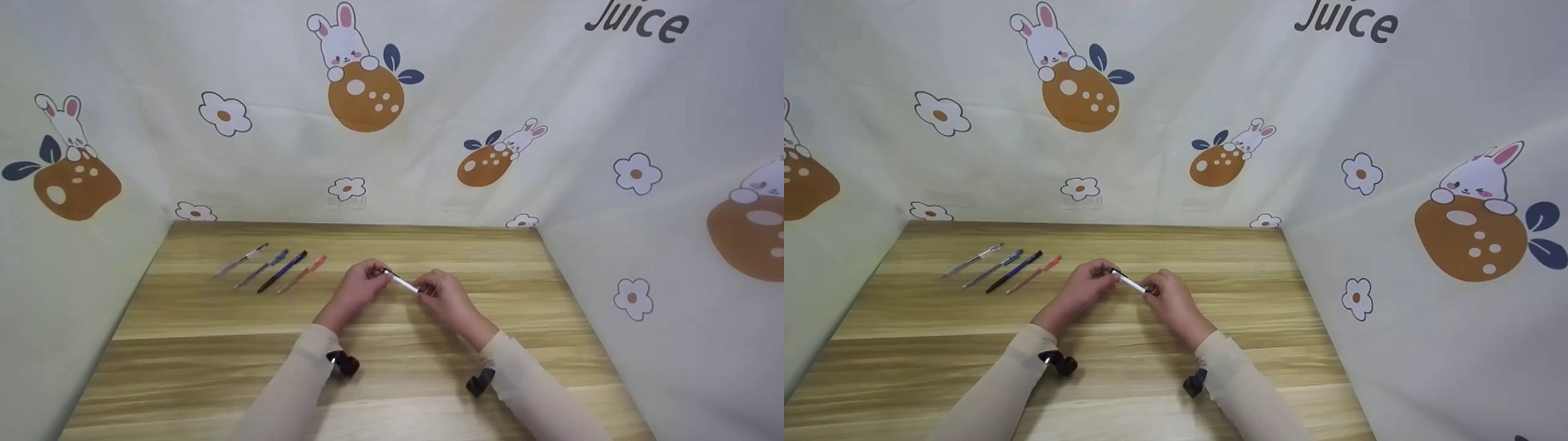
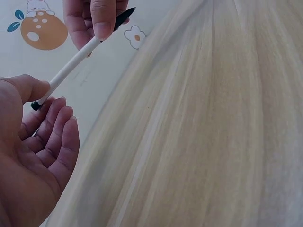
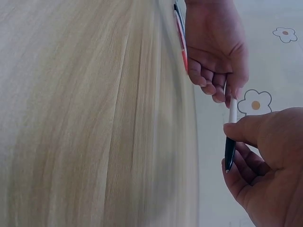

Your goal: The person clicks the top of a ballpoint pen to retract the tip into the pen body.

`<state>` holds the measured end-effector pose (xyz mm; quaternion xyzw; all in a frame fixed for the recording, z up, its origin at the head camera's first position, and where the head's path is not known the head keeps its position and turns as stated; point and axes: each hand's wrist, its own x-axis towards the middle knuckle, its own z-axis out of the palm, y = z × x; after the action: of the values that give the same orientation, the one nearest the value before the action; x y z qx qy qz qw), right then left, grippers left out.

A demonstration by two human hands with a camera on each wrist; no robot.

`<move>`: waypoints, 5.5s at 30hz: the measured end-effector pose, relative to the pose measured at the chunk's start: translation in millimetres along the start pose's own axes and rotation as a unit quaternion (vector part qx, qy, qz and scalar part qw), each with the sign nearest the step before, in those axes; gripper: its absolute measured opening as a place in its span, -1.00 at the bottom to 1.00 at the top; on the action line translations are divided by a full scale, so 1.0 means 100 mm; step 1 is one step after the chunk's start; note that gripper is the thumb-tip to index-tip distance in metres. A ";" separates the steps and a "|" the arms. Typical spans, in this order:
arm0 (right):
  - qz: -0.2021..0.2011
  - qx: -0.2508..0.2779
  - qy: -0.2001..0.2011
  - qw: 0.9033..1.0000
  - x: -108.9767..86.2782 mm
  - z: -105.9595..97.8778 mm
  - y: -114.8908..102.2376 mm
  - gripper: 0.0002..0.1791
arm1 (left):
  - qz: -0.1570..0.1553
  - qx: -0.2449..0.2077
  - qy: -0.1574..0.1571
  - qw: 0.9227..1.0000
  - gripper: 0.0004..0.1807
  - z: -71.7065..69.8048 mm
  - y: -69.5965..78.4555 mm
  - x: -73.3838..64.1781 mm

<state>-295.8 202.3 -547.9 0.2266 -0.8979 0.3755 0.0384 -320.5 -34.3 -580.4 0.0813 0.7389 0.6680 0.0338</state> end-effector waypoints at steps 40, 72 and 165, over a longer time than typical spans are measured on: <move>0.111 0.213 0.008 0.971 -0.07 0.52 -0.10 -0.81 | -0.011 -0.084 -0.011 0.996 -0.80 0.00 0.06 0.07; 0.101 0.272 0.062 0.955 -0.04 0.66 -0.13 -0.79 | 0.034 -0.081 -0.001 0.996 -0.72 0.03 0.15 0.04; 0.087 0.264 0.066 0.958 0.00 0.63 -0.17 -0.78 | 0.123 -0.032 -0.003 0.992 -0.46 -0.03 0.17 0.02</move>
<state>-281.7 148.3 -581.7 0.1244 -0.7783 0.6155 0.0031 -322.2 -35.7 -563.4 0.1726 0.7014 0.6901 -0.0441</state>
